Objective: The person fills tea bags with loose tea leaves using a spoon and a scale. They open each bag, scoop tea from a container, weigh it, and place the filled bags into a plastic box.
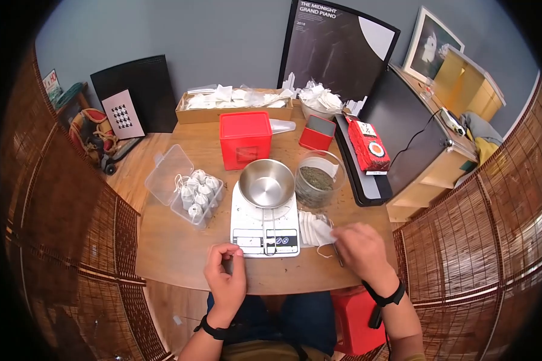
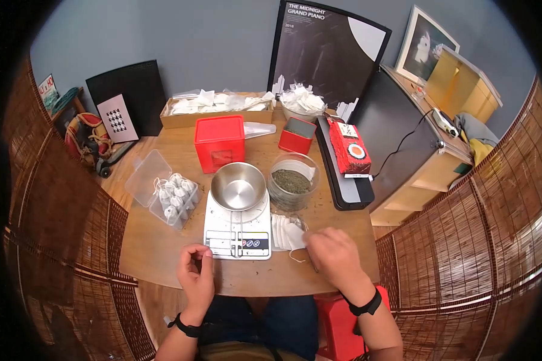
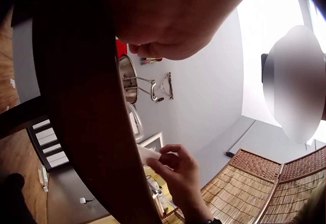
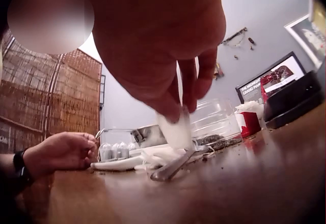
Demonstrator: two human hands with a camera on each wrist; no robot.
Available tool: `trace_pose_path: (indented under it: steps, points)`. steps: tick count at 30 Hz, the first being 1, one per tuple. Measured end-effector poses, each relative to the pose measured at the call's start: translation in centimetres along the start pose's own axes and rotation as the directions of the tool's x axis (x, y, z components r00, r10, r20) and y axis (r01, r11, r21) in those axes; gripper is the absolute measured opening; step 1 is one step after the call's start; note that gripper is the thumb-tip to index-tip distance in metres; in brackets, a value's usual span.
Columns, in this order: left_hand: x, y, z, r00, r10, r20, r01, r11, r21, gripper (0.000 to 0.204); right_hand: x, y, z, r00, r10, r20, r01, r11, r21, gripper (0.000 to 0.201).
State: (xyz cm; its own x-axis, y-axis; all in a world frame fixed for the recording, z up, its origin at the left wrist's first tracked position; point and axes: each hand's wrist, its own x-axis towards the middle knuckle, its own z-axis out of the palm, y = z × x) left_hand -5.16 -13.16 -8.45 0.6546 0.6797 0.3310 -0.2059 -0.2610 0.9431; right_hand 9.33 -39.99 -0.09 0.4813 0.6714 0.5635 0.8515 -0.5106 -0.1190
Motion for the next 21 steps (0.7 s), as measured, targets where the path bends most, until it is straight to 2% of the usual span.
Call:
trace_pose_path:
  steps: [1, 2, 4, 5, 7, 8, 10, 14, 16, 21]
  points:
    - [0.1, 0.0, 0.0, 1.000, 0.004, -0.001, -0.004, 1.000, 0.003, 0.007, 0.0, -0.3, 0.0, 0.984, -0.071, 0.163, 0.071, 0.997, 0.008, 0.030]
    - [0.1, 0.0, -0.1, 1.000, 0.005, 0.003, -0.005, 1.000, 0.001, 0.007, 0.0, -0.7, -0.1, 0.985, -0.067, 0.161, 0.067, 0.998, 0.005, 0.030]
    - [-0.1, -0.1, -0.2, 1.000, -0.005, 0.000, 0.005, 1.000, 0.003, 0.007, -0.4, -1.5, -0.5, 0.993, 0.088, 0.084, -0.097, 0.989, 0.110, 0.033]
    - [-0.1, 0.0, -0.2, 1.000, -0.008, -0.004, 0.008, 1.000, 0.001, 0.007, -1.1, -1.7, -0.7, 0.993, 0.084, 0.088, -0.093, 0.990, 0.109, 0.033]
    - [-0.1, 0.3, -0.1, 1.000, -0.005, -0.016, 0.005, 1.000, -0.016, 0.007, -2.9, -2.0, -1.0, 0.905, 0.347, 0.245, -0.355, 0.935, -0.011, 0.035]
    - [0.0, 0.4, -0.2, 1.000, -0.008, -0.017, 0.008, 1.000, -0.015, 0.007, -3.5, -2.1, -0.8, 0.905, 0.346, 0.248, -0.354, 0.935, -0.011, 0.035]
    - [0.0, 0.5, -0.1, 1.000, 0.024, 0.006, -0.024, 1.000, 0.006, 0.007, -4.5, -1.9, -0.2, 0.795, 0.523, 0.308, -0.579, 0.805, 0.127, 0.032]
    - [0.1, 0.3, -0.2, 1.000, 0.029, 0.007, -0.030, 0.999, 0.017, 0.007, -5.3, -1.6, 0.7, 0.807, 0.553, 0.206, -0.587, 0.788, 0.185, 0.022]
    - [0.2, 0.5, -0.3, 0.999, 0.049, 0.012, -0.050, 0.998, 0.045, 0.008, -5.8, -1.4, 1.1, 0.829, 0.544, 0.133, -0.557, 0.824, 0.106, 0.016]
    - [0.3, 0.7, -0.4, 0.998, 0.063, 0.008, -0.063, 0.997, 0.054, 0.008, -4.9, -2.2, 0.9, 0.837, 0.539, 0.096, -0.544, 0.838, 0.044, 0.008]
